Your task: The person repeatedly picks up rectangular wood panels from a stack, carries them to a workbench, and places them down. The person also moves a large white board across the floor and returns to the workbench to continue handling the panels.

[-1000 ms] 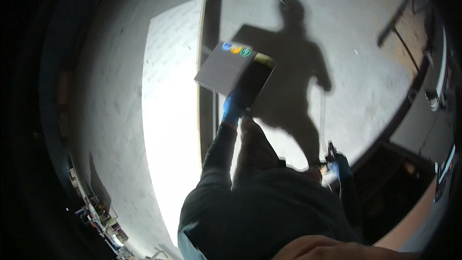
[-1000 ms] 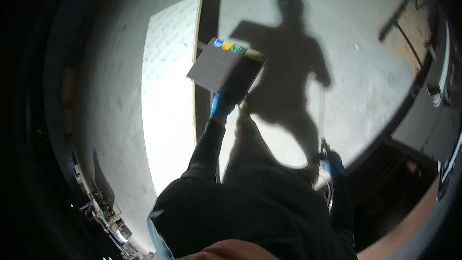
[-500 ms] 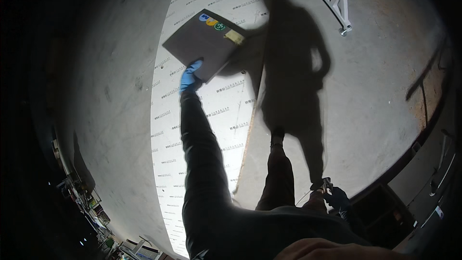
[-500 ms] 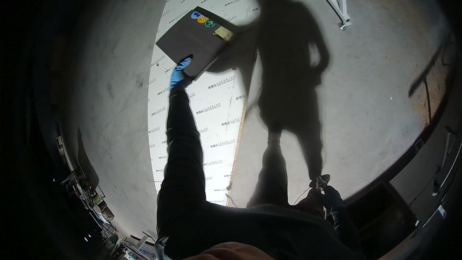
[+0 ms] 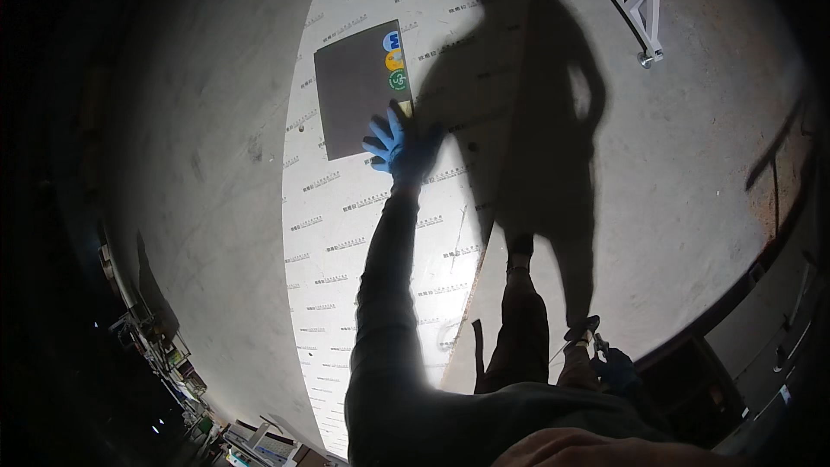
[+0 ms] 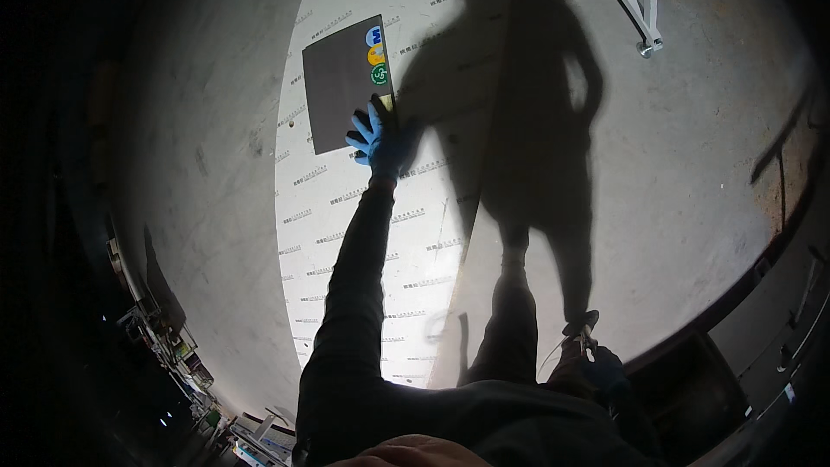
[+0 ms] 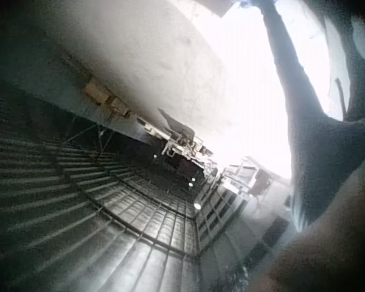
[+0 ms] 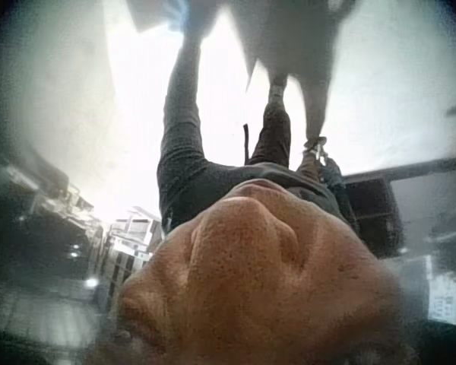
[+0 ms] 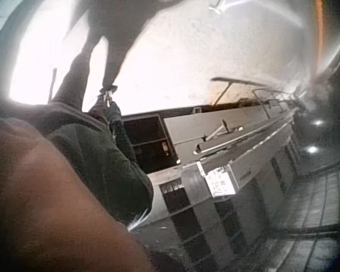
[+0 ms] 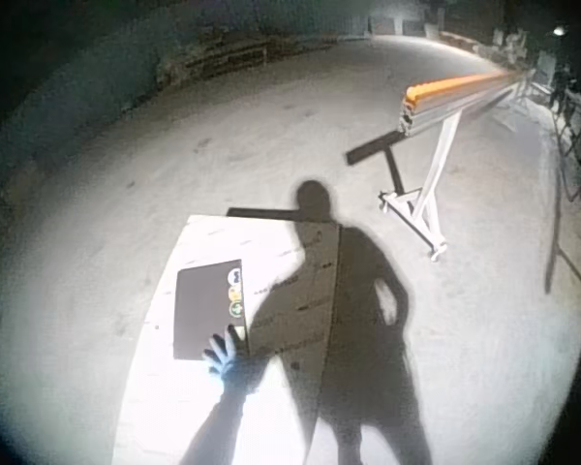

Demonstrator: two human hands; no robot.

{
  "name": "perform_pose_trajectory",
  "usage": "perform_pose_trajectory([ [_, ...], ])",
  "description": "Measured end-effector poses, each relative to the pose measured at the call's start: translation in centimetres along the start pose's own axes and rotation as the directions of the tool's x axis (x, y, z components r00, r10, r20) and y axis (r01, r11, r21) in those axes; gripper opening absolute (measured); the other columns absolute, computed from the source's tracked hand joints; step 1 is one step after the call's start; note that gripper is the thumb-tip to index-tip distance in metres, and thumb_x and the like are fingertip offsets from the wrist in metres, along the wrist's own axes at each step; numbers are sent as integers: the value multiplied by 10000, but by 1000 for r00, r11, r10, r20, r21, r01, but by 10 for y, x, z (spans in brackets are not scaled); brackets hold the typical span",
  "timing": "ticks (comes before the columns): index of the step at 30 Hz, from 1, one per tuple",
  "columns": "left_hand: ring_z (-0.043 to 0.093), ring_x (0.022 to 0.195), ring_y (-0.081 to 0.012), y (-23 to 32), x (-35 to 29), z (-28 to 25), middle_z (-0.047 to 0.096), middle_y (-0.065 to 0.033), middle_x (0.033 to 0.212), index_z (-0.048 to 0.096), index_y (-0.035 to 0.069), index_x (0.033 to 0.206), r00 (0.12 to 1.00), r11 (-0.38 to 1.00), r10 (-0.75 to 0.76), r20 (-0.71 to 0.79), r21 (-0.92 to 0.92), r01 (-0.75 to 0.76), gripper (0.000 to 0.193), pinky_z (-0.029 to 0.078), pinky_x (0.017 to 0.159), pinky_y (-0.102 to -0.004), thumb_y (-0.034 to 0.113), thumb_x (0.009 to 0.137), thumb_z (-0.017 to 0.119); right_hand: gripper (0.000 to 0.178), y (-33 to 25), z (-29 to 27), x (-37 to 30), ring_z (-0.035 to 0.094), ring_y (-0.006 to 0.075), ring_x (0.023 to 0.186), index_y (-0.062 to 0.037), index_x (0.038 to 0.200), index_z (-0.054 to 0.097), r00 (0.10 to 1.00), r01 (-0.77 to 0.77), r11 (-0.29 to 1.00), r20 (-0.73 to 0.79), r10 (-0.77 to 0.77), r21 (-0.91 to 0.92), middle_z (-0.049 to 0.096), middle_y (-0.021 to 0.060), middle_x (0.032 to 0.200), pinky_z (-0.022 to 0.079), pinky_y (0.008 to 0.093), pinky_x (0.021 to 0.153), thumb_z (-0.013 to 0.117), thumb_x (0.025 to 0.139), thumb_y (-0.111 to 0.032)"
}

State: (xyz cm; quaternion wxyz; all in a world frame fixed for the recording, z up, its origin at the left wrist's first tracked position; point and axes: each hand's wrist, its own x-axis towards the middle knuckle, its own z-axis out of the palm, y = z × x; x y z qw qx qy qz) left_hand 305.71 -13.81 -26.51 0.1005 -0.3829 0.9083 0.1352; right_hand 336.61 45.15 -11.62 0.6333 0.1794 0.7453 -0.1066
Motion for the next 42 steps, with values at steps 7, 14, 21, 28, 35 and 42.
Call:
perform_pose_trajectory([
  [7,-90,1512,-599,-8,59,-17,-6,-182,1729,159,310,1658,997,991,69,23,110,-71,892,22,1137,-799,720,938,488,643,-9,2,12,655,440,1077,-18,1169,650,991,54,997,-116,-61,-64,698,246,1128,529,526,906,629,893,-599],
  [14,-58,1541,-548,0,106,-30,-6,-126,1739,189,378,1641,996,987,92,13,131,-93,793,86,1167,-762,528,961,569,592,-12,17,3,663,425,1071,-40,1165,658,995,12,996,-97,-21,-90,708,215,1118,532,524,912,651,895,-567],
  [21,292,1508,-413,9,3,0,253,-166,1682,228,202,1645,925,855,256,-282,512,-81,900,247,1173,-634,718,940,446,432,32,0,-37,716,365,961,-71,1154,690,980,101,995,-172,-97,13,713,195,1079,578,454,835,629,953,-449],
  [28,417,1445,-418,68,-308,144,380,-229,1602,345,5,1574,391,368,919,48,247,-896,763,334,1195,-552,520,1023,470,640,199,1,-89,725,305,853,-2,980,725,950,-60,794,-210,232,604,744,179,929,559,417,778,767,739,-593],
  [35,543,1276,-409,185,-623,181,566,-224,1354,519,20,1414,-176,-85,879,442,-218,-972,613,431,1090,-518,435,970,592,601,446,86,-146,666,192,620,-51,718,716,921,-12,413,-151,360,911,688,72,658,530,339,632,842,684,-638],
  [42,482,1388,-367,415,-960,148,504,-242,1488,479,28,1490,17,506,765,644,-586,-633,671,417,1132,-429,415,966,645,561,692,189,-185,738,332,832,30,957,738,639,133,370,-365,677,920,748,193,883,582,416,793,784,737,-484],
])
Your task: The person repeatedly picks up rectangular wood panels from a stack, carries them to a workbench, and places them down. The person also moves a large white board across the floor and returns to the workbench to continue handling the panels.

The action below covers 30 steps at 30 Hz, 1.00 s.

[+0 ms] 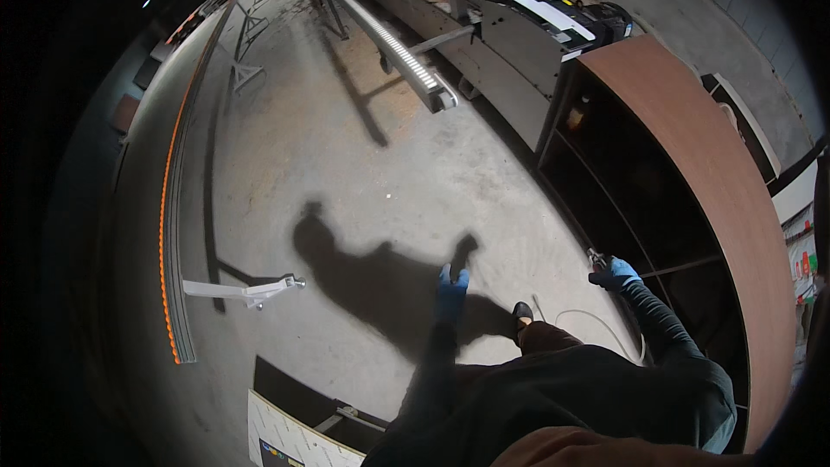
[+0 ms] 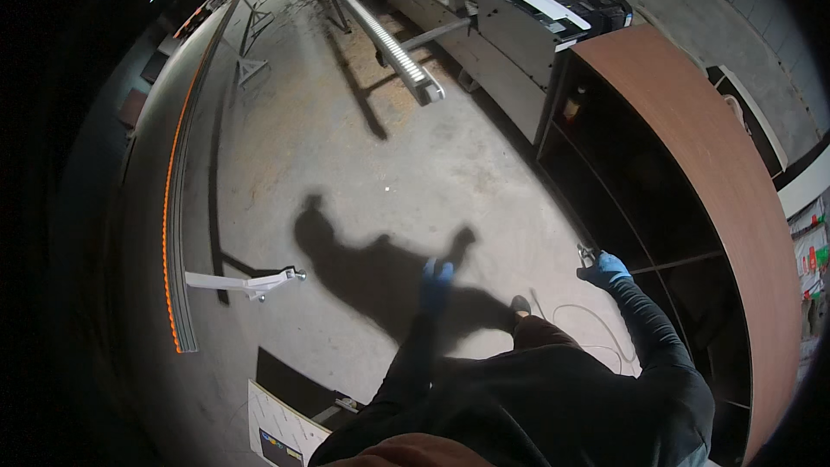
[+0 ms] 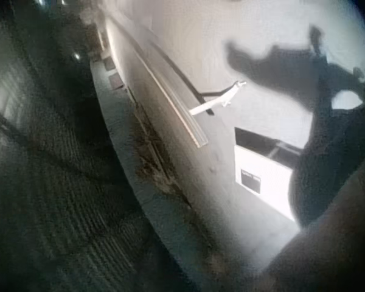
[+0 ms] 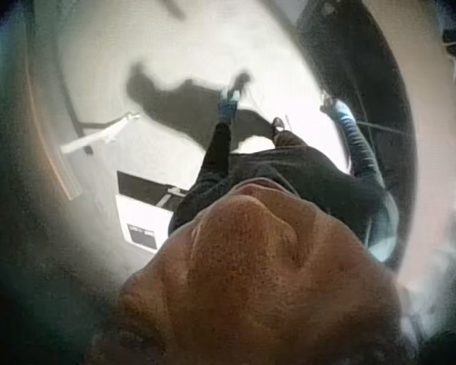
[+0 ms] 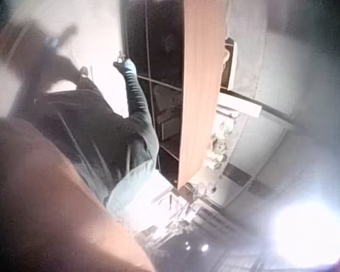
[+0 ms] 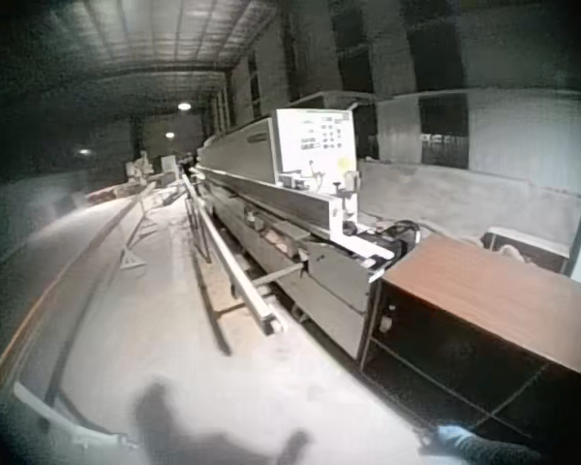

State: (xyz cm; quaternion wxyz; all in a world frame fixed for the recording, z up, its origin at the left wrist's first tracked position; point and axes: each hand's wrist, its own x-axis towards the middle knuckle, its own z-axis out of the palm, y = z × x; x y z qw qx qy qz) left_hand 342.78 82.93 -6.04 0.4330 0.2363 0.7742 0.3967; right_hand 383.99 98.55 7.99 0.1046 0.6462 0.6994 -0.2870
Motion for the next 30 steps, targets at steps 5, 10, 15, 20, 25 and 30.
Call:
perform_pose_trajectory([
  [5,469,1416,-321,170,90,103,471,-219,1549,414,-48,1516,981,966,180,72,-199,-163,741,385,1166,-382,354,959,689,477,59,-89,48,702,432,937,-39,1085,709,977,89,996,-196,-89,-9,725,255,982,568,485,813,728,779,-404],
  [10,477,1398,-298,293,220,162,488,-212,1526,445,-80,1480,948,891,305,91,-380,-250,682,378,1168,-376,288,963,695,491,56,-162,79,704,426,914,-50,1117,708,971,182,983,-166,-174,33,729,233,962,565,472,796,751,764,-388],
  [15,532,1283,-263,433,347,205,594,-152,1401,531,-81,1402,929,830,367,50,-468,-303,611,420,1083,-350,314,967,697,492,36,-221,115,699,411,851,-54,1128,698,965,235,972,-123,-233,1,721,211,905,546,476,753,754,758,-373],
  [20,328,1497,-316,539,458,242,294,-122,1658,172,111,1638,955,823,194,225,-567,-34,1088,310,1180,-523,499,845,808,491,-1,-272,173,700,413,890,-59,1151,698,991,81,995,-107,-74,59,726,229,965,546,467,787,746,766,-360],
  [25,202,1553,-388,596,544,274,192,-143,1697,184,138,1636,930,720,174,325,-686,105,1064,235,1227,-541,531,851,785,483,-43,-325,241,691,430,888,-69,1190,675,975,198,977,-114,-189,75,718,241,984,543,474,783,726,786,-329],
  [30,323,1489,-356,611,582,302,360,-110,1609,383,153,1561,809,641,258,528,-720,265,770,320,1194,-544,434,934,730,508,-75,-363,307,696,431,958,-36,1220,661,986,155,984,-79,-148,85,722,251,1045,549,467,838,741,800,-312],
])
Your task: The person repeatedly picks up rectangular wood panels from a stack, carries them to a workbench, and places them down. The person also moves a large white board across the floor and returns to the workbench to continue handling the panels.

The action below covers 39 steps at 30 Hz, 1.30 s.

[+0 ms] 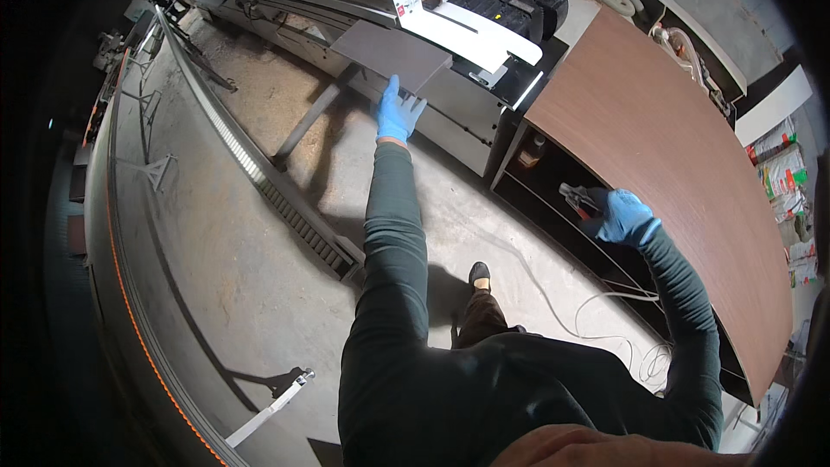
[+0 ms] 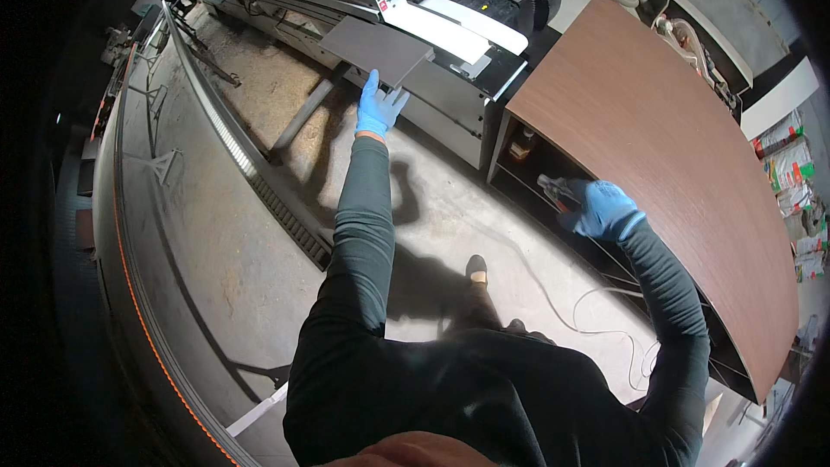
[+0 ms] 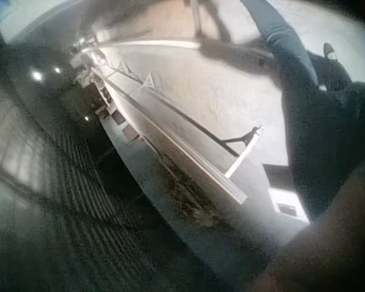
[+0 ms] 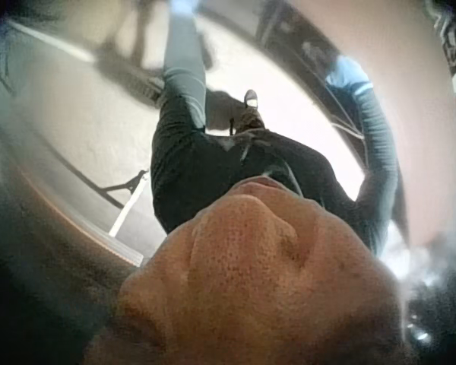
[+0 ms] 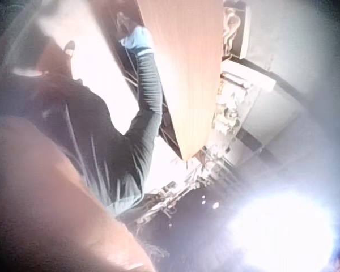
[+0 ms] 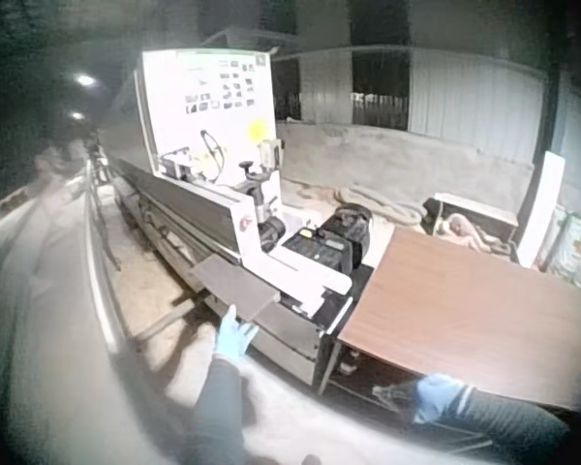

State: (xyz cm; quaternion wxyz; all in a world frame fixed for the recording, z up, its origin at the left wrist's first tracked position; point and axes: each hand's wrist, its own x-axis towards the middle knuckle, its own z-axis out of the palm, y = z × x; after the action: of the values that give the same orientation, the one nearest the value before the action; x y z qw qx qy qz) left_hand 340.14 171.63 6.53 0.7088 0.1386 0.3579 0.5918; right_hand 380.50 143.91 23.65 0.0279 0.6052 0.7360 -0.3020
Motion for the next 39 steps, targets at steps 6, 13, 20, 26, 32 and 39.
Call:
perform_pose_trajectory([
  [6,605,1215,-275,-32,18,18,631,-97,1326,589,93,1365,994,999,-11,104,-49,17,482,520,1020,-473,188,921,749,472,-17,-22,65,703,437,823,17,1070,699,999,43,992,-25,-47,-118,703,284,848,555,475,756,756,801,-366],
  [13,674,1081,-262,-95,-19,35,678,-78,1207,643,63,1289,995,993,-31,92,-110,41,446,581,930,-400,50,861,764,512,-18,-20,53,707,434,817,69,1059,693,1000,-7,993,-30,3,-114,704,292,841,556,466,760,748,809,-375],
  [20,689,1037,-244,-173,-145,53,705,-78,1160,670,43,1241,996,998,-33,78,-57,37,359,558,900,-371,107,898,753,488,10,-21,-23,703,425,819,48,1003,701,994,36,994,-97,-46,-100,698,280,838,554,465,761,751,784,-386],
  [26,685,1037,-249,-254,-373,31,680,-73,1219,639,21,1288,995,999,49,83,0,-49,431,590,868,-354,-8,863,706,392,15,8,-125,703,416,857,0,955,734,989,144,948,17,-145,-283,714,251,865,552,475,793,707,809,-362],
  [32,680,1075,-209,-295,-578,-8,713,-97,1208,636,-38,1306,992,951,125,36,281,-130,485,542,951,-332,-35,825,706,301,-32,38,-170,690,427,842,3,976,731,921,374,778,105,-374,-505,697,253,824,559,466,770,674,858,-268],
  [39,651,1041,-161,-318,-748,-77,711,-62,1164,637,-35,1299,957,865,274,-97,460,-201,434,517,942,-315,28,871,669,302,-104,142,-247,732,336,891,-29,1071,754,767,638,496,544,-340,-590,749,198,1019,586,425,768,704,851,-230],
])
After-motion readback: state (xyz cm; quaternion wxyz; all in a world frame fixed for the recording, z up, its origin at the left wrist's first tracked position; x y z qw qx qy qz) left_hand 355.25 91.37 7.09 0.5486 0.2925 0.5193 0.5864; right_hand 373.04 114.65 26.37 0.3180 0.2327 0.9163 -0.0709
